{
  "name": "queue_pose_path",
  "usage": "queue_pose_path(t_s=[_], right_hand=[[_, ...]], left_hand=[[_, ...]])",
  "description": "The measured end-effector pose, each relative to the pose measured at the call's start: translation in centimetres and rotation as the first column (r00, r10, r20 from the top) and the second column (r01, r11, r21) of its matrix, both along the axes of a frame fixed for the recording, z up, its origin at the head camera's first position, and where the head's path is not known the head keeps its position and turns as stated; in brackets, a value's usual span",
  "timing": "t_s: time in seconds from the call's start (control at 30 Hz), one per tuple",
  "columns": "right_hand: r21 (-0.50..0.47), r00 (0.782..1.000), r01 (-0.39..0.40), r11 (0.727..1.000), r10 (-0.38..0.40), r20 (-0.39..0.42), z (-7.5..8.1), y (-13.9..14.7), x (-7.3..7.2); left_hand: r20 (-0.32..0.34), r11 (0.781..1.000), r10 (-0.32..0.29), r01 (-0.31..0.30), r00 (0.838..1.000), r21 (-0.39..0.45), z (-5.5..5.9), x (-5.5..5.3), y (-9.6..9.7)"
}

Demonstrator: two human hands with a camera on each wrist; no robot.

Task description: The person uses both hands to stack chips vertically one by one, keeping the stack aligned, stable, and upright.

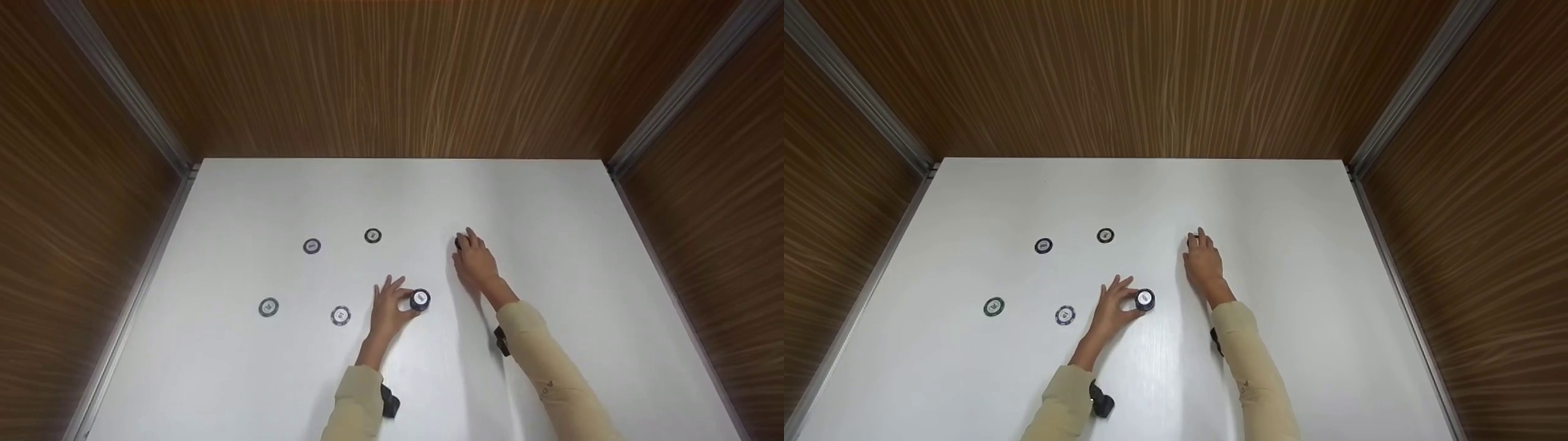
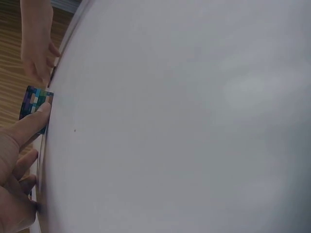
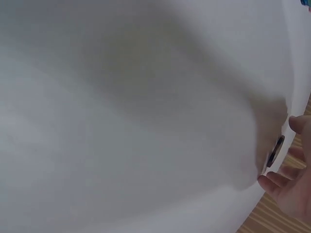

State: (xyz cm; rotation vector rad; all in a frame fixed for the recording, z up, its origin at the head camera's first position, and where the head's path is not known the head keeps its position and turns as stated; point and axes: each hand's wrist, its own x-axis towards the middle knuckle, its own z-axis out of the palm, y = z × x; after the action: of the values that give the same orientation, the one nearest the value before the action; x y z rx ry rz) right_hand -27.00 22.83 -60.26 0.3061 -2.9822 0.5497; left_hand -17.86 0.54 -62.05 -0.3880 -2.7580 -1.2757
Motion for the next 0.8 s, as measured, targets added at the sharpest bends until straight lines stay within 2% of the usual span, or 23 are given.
queue_pose_path(t_s=[0.13, 0.27, 0.5, 0.67, 0.8], right_hand=[[0.021, 0.999, -0.04, 0.999, 0.04, 0.02, 0.09, 0.13, -0.31], [0.035, 0.998, -0.056, 0.998, 0.057, -0.022, 0.13, 0.15, -0.63], [0.01, 0.992, -0.073, 0.997, 0.074, -0.102, -0.16, 0.3, -0.79], [-0.013, 0.993, -0.069, 0.998, 0.067, -0.102, -0.05, 0.15, -0.6], [-0.078, 0.989, -0.108, 0.991, 0.1, -0.109, 0.3, -0.26, -0.4]], left_hand=[[0.023, 1.0, 0.003, -0.003, 1.0, -0.002, 0.12, 0.15, 0.07], [0.031, 1.0, 0.003, -0.003, 1.0, -0.003, 0.19, 0.2, 0.13], [0.004, 1.0, 0.005, -0.005, 1.0, 0.005, 0.1, 0.09, 0.09], [0.024, 1.0, 0.003, -0.003, 1.0, 0.001, 0.1, 0.09, 0.11], [0.025, 1.0, 0.007, -0.007, 1.0, -0.004, 0.17, 0.08, 0.14]])
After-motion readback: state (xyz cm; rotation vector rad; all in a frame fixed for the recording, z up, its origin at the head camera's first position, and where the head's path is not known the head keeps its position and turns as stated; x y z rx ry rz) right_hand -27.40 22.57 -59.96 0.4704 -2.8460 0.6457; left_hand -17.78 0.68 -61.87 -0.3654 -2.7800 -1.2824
